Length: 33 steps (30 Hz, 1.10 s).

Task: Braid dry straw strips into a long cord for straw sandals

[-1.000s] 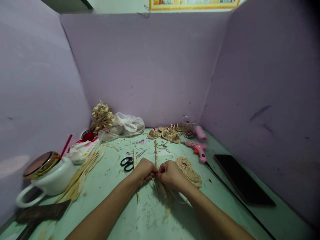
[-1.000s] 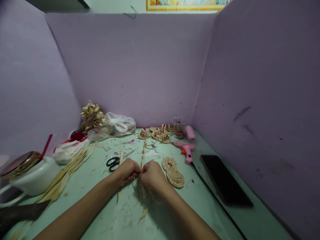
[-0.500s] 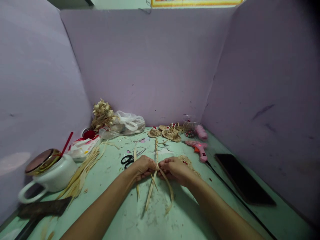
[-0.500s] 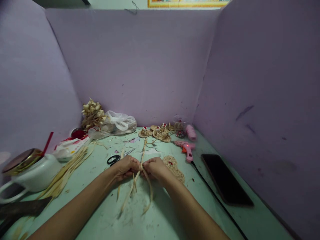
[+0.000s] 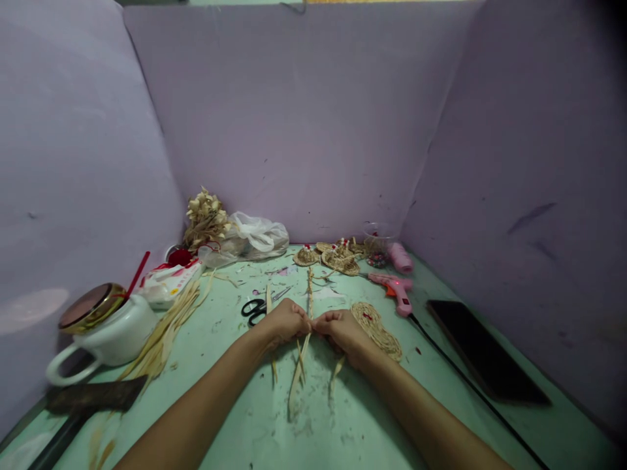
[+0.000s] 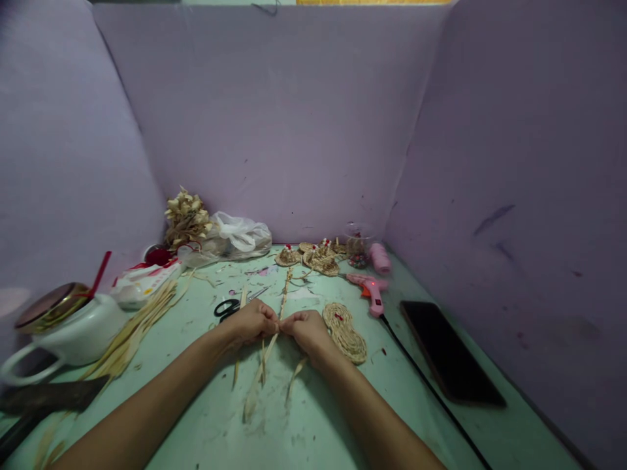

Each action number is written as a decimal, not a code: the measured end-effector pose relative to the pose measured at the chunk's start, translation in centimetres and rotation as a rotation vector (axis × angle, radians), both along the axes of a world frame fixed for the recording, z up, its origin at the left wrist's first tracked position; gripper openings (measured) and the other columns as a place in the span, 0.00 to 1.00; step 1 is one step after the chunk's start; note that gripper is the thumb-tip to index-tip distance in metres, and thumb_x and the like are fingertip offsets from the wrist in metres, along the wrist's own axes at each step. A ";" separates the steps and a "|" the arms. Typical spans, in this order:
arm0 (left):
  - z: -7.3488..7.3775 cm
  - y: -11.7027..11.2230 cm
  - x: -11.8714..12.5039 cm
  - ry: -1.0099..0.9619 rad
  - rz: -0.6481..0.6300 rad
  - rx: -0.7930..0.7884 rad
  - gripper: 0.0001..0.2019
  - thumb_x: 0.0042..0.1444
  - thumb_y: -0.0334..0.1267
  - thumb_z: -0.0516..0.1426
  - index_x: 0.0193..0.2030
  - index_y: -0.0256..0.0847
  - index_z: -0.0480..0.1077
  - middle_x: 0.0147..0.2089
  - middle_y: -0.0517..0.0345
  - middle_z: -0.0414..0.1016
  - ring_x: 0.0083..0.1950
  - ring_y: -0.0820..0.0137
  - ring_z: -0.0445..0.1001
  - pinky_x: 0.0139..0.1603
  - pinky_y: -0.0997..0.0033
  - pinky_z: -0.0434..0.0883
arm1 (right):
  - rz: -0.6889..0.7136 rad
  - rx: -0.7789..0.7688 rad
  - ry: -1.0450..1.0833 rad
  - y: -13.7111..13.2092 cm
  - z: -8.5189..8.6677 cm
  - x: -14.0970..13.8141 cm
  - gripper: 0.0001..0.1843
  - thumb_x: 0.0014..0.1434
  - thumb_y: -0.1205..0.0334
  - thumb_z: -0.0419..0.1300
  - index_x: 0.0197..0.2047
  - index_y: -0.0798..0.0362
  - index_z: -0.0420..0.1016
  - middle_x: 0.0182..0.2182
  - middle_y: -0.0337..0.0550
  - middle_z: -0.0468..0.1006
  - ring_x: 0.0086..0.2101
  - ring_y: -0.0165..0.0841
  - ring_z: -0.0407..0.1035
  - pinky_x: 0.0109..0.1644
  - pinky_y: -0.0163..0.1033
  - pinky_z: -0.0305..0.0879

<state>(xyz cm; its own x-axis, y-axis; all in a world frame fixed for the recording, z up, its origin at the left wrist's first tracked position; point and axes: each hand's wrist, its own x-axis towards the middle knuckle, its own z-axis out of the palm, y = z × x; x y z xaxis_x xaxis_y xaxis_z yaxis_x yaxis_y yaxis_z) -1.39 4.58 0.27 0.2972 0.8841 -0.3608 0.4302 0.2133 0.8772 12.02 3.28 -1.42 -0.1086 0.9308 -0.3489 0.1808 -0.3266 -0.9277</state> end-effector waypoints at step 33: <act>0.2 3.7 -5.8 0.659 0.284 0.408 0.07 0.37 0.34 0.54 0.23 0.37 0.72 0.23 0.56 0.70 0.26 0.70 0.66 0.25 0.76 0.57 | 0.032 0.050 0.001 0.1 -0.1 0.1 0.04 0.39 0.67 0.55 0.17 0.58 0.67 0.09 0.31 0.58 0.13 0.20 0.45 0.18 0.31 0.37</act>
